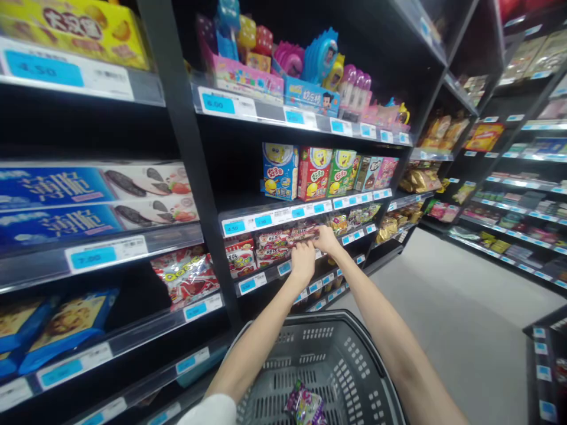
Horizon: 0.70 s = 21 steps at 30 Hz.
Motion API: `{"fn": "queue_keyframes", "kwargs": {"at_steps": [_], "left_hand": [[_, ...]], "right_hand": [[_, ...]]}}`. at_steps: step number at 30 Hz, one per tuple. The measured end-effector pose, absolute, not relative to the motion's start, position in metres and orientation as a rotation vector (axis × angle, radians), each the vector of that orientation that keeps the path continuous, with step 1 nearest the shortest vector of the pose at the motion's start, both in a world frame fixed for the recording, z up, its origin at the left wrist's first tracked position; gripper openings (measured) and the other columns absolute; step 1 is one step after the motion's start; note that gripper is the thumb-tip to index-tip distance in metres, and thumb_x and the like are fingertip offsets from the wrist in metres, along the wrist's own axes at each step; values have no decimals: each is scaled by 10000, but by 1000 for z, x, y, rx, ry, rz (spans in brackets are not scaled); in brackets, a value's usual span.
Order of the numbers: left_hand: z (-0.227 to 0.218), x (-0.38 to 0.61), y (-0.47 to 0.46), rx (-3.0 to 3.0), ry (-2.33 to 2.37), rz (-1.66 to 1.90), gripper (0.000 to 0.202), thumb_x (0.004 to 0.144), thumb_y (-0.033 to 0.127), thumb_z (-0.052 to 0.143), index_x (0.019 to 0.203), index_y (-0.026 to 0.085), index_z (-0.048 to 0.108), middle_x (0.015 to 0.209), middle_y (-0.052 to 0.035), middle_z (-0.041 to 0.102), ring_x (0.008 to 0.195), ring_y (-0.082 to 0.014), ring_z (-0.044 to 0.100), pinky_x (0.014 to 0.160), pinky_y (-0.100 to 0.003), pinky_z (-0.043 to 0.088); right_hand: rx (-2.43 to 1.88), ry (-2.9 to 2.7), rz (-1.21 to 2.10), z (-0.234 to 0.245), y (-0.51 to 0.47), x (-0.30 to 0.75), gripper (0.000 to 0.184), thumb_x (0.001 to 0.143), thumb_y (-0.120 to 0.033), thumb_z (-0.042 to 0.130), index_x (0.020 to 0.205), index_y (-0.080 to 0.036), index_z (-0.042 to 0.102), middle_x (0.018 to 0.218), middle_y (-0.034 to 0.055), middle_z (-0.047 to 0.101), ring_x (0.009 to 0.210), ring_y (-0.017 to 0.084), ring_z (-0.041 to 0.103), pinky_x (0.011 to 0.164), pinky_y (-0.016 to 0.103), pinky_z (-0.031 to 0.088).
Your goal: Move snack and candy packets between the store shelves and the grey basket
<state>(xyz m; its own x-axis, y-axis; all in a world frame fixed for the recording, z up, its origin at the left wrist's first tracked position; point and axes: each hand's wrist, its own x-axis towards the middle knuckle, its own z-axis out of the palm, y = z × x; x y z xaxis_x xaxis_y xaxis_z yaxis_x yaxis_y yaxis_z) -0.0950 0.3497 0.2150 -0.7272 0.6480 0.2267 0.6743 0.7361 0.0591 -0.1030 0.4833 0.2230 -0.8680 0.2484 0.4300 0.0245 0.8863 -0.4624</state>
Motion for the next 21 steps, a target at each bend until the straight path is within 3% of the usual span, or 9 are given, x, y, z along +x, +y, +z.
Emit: {"fn": "queue_keyframes", "kwargs": {"at_steps": [3, 6, 10, 12, 14, 17, 21], "left_hand": [[211, -88, 354, -1098, -2735, -107, 406, 943, 58, 394, 1276, 73, 625, 1218, -244, 654, 1183, -331, 595, 936, -397, 478], [206, -76, 352, -1140, -2713, -17, 382, 966, 120, 384, 1232, 66, 653, 1191, -255, 664, 1171, -361, 603, 944, -432, 477], [182, -56, 318, -1452, -2563, 18, 401, 1030, 273, 360, 1302, 120, 611, 1370, -216, 601, 1284, -323, 554, 1038, -428, 458], [156, -46, 288, -1698, -2558, 59, 393, 1049, 294, 330, 1309, 164, 594, 1400, -172, 596, 1286, -280, 566, 1052, -398, 460], [121, -35, 257, -1907, -2707, 199, 377, 1058, 317, 339, 1326, 192, 573, 1332, -148, 645, 1223, -256, 618, 1021, -378, 485], [52, -15, 219, -2080, -2978, 540, 330, 1021, 333, 487, 1285, 175, 606, 1235, -169, 687, 1158, -281, 662, 968, -397, 519], [-29, 25, 195, -2205, -3125, 812, 306, 921, 290, 696, 1174, 122, 658, 1152, -127, 701, 1054, -258, 682, 917, -405, 556]], "right_hand": [[-235, -2564, 579, 226, 474, -93, 312, 842, -41, 576, 1036, -142, 799, 1046, 103, 778, 1020, 232, 726, 959, 296, 531], [-275, -2618, 593, 226, 466, -79, 307, 827, -13, 591, 1019, -127, 801, 1036, 132, 775, 1051, 273, 725, 996, 340, 529], [-259, -2442, 729, 205, 468, -11, 501, 917, -187, 619, 1415, -140, 601, 1424, 132, 613, 1322, 250, 590, 1142, 369, 446], [-244, -2338, 797, 171, 468, 55, 525, 938, -275, 609, 1451, -173, 558, 1456, 115, 588, 1350, 238, 561, 1167, 397, 427], [-370, -2314, 831, 124, 460, 135, 451, 956, -344, 587, 1380, -194, 615, 1399, 104, 630, 1311, 245, 582, 1168, 421, 423], [-733, -2342, 829, 50, 421, 249, 391, 948, -354, 565, 1263, -152, 683, 1378, 144, 635, 1350, 290, 538, 1191, 483, 381], [-1098, -2463, 833, -13, 334, 328, 339, 927, -297, 546, 1180, -164, 729, 1403, 144, 620, 1513, 351, 319, 1193, 623, 297]]}}
